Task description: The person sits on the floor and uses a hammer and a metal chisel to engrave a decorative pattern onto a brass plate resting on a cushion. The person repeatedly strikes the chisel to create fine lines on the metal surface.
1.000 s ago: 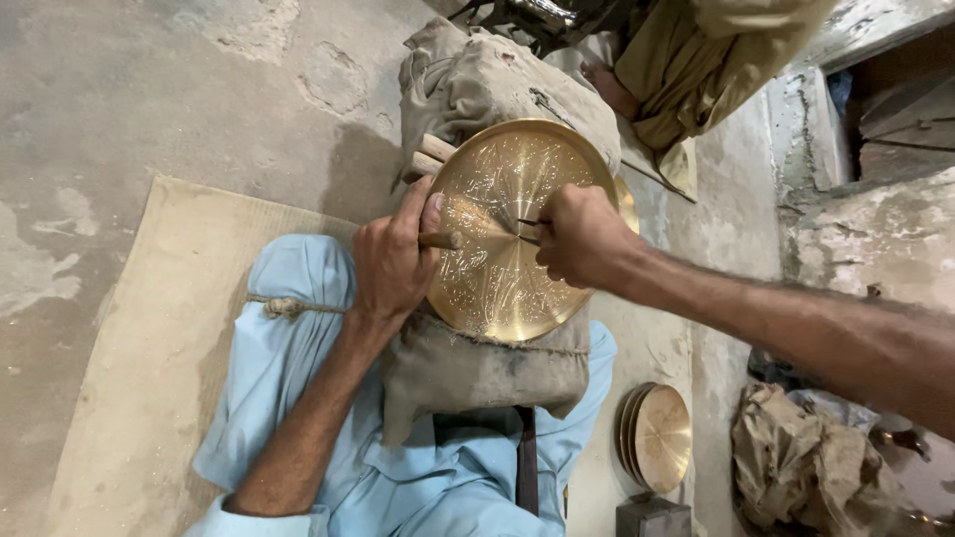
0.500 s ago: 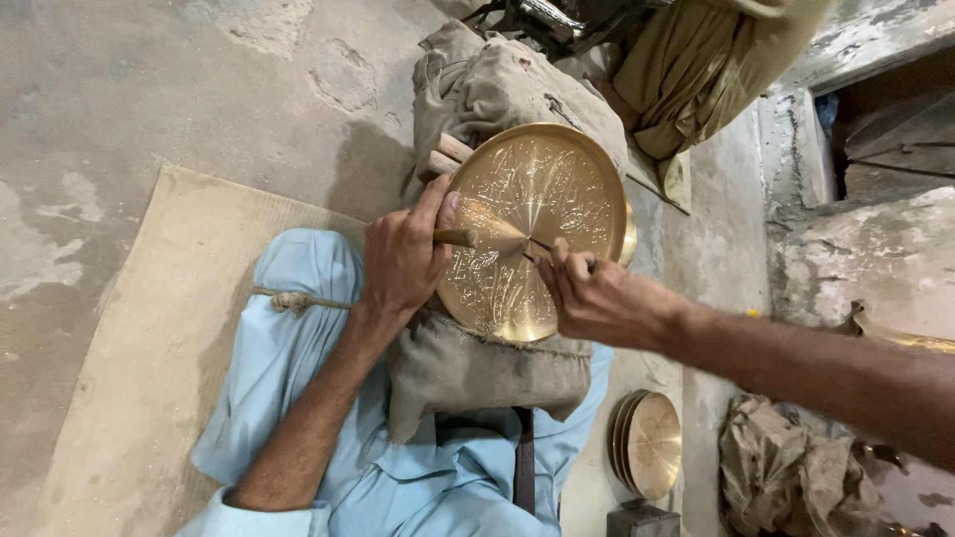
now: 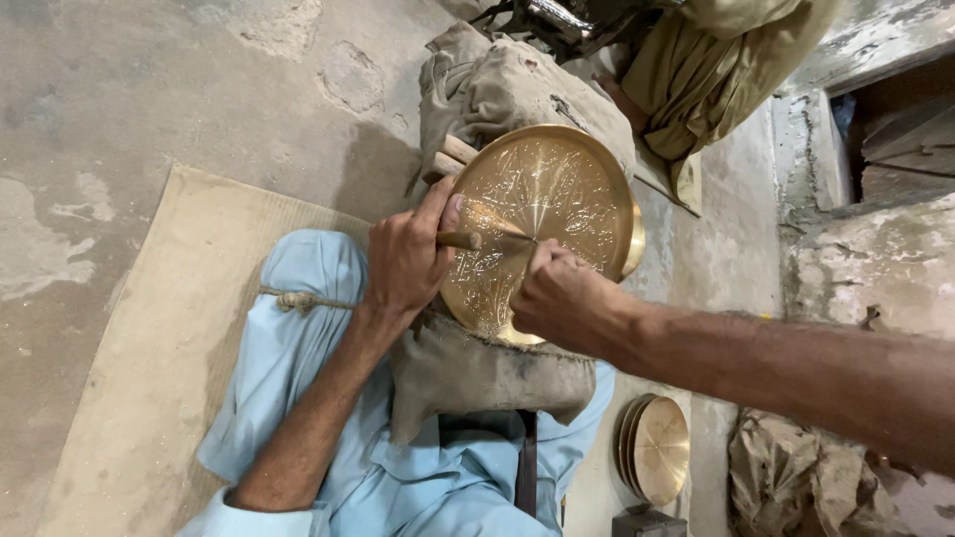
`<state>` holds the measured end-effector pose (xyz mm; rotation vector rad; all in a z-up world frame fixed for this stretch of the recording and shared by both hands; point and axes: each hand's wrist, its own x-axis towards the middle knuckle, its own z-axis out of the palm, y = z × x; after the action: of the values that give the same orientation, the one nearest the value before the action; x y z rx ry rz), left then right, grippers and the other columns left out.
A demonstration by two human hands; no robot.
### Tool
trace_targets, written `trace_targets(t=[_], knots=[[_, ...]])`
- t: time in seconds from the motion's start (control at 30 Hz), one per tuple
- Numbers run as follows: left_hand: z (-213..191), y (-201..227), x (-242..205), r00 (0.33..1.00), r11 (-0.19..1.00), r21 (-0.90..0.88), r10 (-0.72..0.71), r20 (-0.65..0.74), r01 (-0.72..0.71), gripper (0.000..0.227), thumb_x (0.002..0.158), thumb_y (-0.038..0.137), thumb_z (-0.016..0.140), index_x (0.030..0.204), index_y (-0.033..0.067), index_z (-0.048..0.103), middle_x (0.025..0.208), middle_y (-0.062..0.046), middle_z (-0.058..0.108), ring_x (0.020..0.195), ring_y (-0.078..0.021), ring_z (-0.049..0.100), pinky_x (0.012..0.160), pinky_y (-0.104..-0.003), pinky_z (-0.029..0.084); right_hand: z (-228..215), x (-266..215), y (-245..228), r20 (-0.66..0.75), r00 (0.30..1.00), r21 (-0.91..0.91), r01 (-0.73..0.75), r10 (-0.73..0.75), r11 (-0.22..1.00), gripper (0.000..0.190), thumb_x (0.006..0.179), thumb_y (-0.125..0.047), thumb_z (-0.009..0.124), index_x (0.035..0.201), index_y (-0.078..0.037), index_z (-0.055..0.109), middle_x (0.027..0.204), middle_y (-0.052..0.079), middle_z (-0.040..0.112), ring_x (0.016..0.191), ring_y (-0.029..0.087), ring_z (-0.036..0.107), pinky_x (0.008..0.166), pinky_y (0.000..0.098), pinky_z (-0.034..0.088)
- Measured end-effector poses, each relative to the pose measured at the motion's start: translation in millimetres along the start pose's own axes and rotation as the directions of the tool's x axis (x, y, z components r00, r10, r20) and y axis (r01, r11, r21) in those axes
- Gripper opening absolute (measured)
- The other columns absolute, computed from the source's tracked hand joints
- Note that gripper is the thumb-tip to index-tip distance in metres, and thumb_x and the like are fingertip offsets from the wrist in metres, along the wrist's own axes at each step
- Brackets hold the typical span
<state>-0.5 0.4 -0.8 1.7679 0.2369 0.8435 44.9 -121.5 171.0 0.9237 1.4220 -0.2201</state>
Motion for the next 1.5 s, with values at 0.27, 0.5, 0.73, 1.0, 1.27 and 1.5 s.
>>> trace_targets(t=[0.27, 0.5, 0.73, 1.0, 1.27, 1.5], knots=[[1.7, -2.7, -0.5, 1.0, 1.0, 0.002, -0.014, 0.014, 0.014, 0.039, 0.11, 0.029, 0.049, 0.131, -0.001, 0.064, 0.066, -0.017, 0.071, 0.057, -0.0311, 0.073, 0.049, -0.046, 0.057, 14.9, 9.7, 49.3, 0.104, 0.95, 0.614, -0.293, 0.293, 0.733, 0.02, 0.104, -0.008, 0.056, 0.115, -0.015, 0.072, 0.081, 0.009, 0.072, 0.056, 0.013, 0.07, 0.039, 0.0261, 0.052], [-1.9, -0.6, -0.2, 1.0, 1.0, 0.003, 0.021, 0.009, -0.021, 0.038, 0.112, 0.028, 0.049, 0.132, -0.0005, 0.065, 0.066, -0.018, 0.07, 0.06, -0.0332, 0.073, 0.052, -0.048, 0.057, 45.8, -23.9, 39.9, 0.067, 0.736, 0.937, -0.278, 0.674, 0.211, 0.021, 0.099, -0.016, 0.06, 0.11, -0.013, 0.079, 0.088, 0.006, 0.075, 0.053, 0.011, 0.063, 0.04, 0.0281, 0.049], [-3.4, 6.2, 0.0, 1.0, 1.0, 0.011, -0.017, -0.004, 0.017, 0.035, 0.11, 0.026, 0.052, 0.129, 0.0006, 0.066, 0.069, -0.019, 0.071, 0.062, -0.0348, 0.074, 0.051, -0.049, 0.055, 55.0, -16.5, 11.8, -0.253, 0.85, 0.582, -0.248, 0.461, 0.775, 0.037, 0.095, -0.006, 0.054, 0.128, 0.007, 0.065, 0.086, 0.015, 0.065, 0.048, 0.016, 0.06, 0.03, 0.0273, 0.052], [-4.1, 9.4, -0.4, 0.999, 1.0, 0.01, -0.024, -0.024, 0.024, 0.031, 0.109, 0.022, 0.058, 0.127, -0.001, 0.067, 0.075, -0.023, 0.071, 0.066, -0.0372, 0.074, 0.053, -0.049, 0.055, 65.4, -6.7, 38.4, -0.2, 0.964, 0.31, -0.107, 0.175, 0.945, 0.015, 0.108, 0.001, 0.057, 0.115, 0.011, 0.064, 0.089, 0.015, 0.069, 0.07, 0.017, 0.07, 0.049, 0.0274, 0.059], [-9.8, 5.1, 2.2, 0.997, 0.999, -0.021, -0.034, 0.072, 0.035, 0.031, 0.11, 0.021, 0.057, 0.129, -0.0018, 0.065, 0.072, -0.017, 0.073, 0.064, -0.0263, 0.075, 0.048, -0.04, 0.056, 49.2, -10.5, 10.1, 0.173, 0.876, 0.811, -0.386, 0.45, 0.44, 0.027, 0.102, -0.001, 0.045, 0.12, 0.008, 0.063, 0.083, 0.02, 0.069, 0.049, 0.016, 0.062, 0.034, 0.0281, 0.053], [-24.5, 25.2, 1.6, 0.994, 0.987, 0.141, 0.089, -0.069, -0.079, 0.035, 0.108, 0.032, 0.066, 0.132, 0.0063, 0.067, 0.084, -0.006, 0.073, 0.068, -0.0155, 0.073, 0.052, -0.034, 0.055, 27.1, 2.0, 23.8, 0.306, 0.851, 0.899, -0.406, 0.427, 0.165, 0.036, 0.105, -0.002, 0.037, 0.135, -0.001, 0.055, 0.07, 0.018, 0.066, 0.047, 0.016, 0.058, 0.03, 0.0264, 0.048]])
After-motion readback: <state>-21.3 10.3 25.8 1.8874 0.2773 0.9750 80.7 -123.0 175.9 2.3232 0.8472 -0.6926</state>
